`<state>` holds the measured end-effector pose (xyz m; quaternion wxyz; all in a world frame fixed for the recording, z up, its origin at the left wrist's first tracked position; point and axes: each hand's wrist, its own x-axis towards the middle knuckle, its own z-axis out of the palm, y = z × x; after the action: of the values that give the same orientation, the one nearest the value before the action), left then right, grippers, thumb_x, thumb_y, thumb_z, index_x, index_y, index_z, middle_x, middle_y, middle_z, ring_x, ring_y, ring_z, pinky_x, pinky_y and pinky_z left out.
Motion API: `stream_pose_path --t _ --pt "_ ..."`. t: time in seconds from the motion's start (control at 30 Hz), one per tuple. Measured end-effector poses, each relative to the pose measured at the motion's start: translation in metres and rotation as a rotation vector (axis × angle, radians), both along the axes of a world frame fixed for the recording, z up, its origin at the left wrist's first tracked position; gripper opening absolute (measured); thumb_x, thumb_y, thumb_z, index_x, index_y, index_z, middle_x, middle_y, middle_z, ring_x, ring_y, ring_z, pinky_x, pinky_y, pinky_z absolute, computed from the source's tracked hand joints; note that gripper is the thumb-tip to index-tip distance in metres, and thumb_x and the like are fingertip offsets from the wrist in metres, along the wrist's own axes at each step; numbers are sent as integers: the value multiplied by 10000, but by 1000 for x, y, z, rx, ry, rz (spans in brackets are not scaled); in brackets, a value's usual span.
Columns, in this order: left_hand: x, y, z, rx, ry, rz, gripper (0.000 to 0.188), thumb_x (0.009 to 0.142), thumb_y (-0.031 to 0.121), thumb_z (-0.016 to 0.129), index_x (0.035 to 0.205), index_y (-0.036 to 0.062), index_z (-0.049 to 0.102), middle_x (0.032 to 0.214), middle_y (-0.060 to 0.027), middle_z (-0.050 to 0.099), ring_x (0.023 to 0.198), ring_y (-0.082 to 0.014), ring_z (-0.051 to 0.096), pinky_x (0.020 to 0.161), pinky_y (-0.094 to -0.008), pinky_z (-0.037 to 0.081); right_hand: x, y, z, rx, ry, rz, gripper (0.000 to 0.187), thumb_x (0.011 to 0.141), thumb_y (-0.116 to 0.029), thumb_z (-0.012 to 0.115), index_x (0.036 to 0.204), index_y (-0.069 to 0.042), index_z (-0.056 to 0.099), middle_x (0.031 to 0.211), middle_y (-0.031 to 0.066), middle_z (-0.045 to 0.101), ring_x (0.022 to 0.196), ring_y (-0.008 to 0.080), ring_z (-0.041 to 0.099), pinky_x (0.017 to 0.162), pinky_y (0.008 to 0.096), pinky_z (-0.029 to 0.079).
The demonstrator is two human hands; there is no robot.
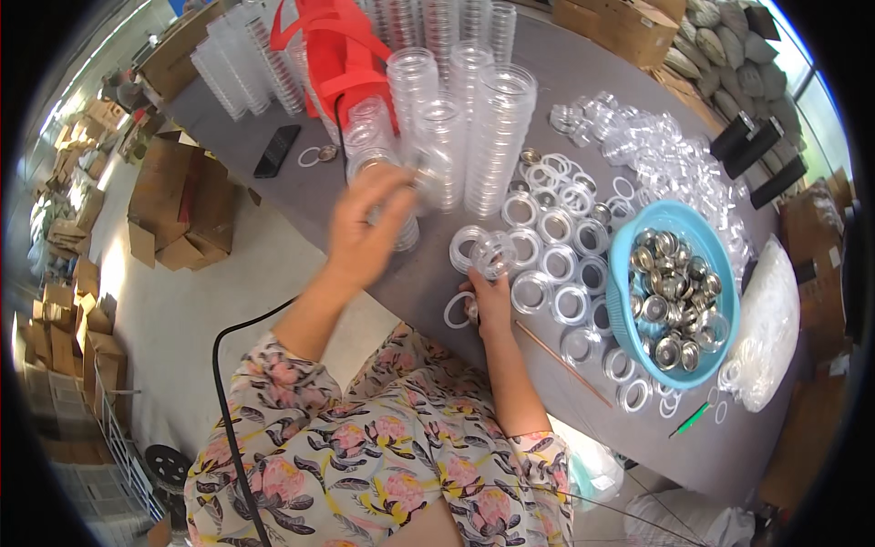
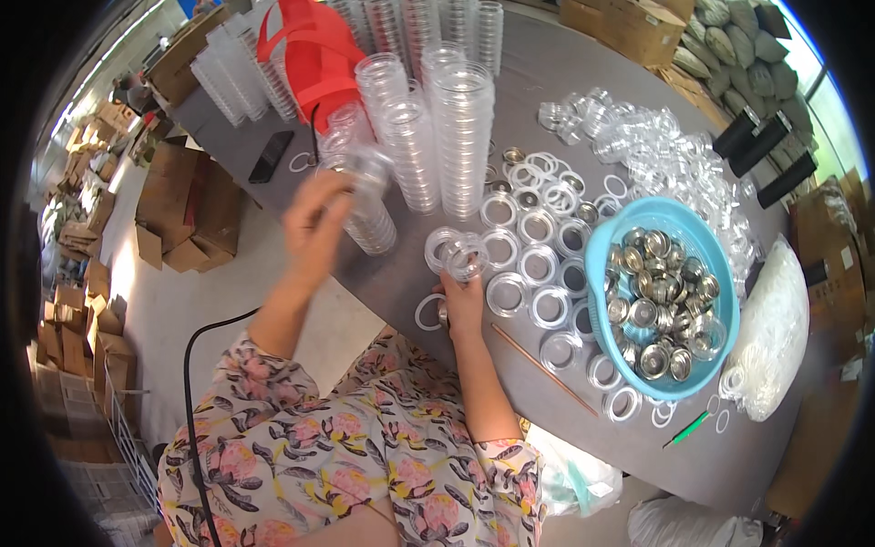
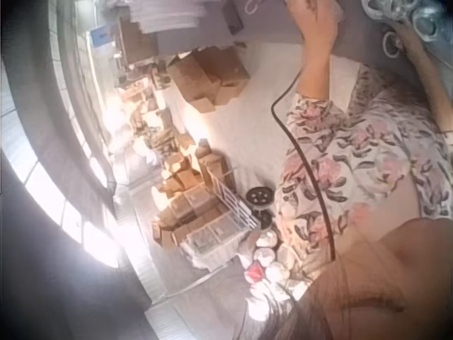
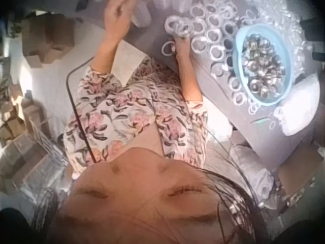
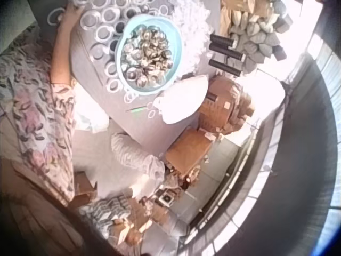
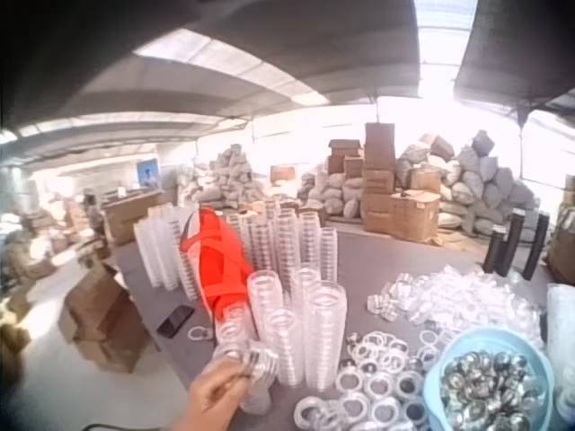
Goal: The person assembles clear plastic cups by placing white rubber gaskets and metal strainers into the cup openings. They handle the components one at a time, inserting the gasket first, followed by the strainer, and then stacking the completed units. The person uses a thin metal rod to adjust the strainer position inside the cup during the process.
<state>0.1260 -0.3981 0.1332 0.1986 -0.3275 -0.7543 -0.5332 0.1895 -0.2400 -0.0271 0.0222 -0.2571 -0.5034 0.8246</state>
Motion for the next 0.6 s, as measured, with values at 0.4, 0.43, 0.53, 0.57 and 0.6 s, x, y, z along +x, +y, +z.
stream_pose_path --t 0.4,0.43,0.53,0.57,0.6 --pt "-34 -36 28 -825 429 226 187 775 95 556 951 32 555 893 -94 523 928 -255 493 987 -463 255 -1 -6 -10 160 114 -57 736 768 -107 646 1360 -79 209 675 70 574 482 87 504 377 199 354" --pt "-34 -35 28 -837 434 225 189 772 94 558 951 32 554 894 -95 524 928 -256 493 988 -465 254 1 -7 -8 196 117 -42 755 766 -109 650 1365 -71 192 680 71 577 480 83 501 376 197 351" --pt "-30 -30 19 -856 354 180 184 770 82 552 947 33 561 902 -95 530 923 -252 493 993 -466 249 1 -6 -9 239 99 -46 764 744 -76 650 1368 -66 208 688 45 582 570 67 525 472 191 381" --pt "-29 -30 14 -791 379 202 190 761 73 558 946 31 563 898 -94 534 913 -255 498 984 -465 261 1 -7 -7 230 88 -41 763 744 -73 647 1368 -65 207 691 45 582 570 68 525 476 191 384" --pt "-29 -33 9 -724 405 224 195 753 64 564 945 29 565 895 -93 537 903 -259 502 974 -465 273 1 -8 -6 222 78 -37 762 744 -71 644 1368 -64 207 693 44 583 569 68 525 479 192 386"
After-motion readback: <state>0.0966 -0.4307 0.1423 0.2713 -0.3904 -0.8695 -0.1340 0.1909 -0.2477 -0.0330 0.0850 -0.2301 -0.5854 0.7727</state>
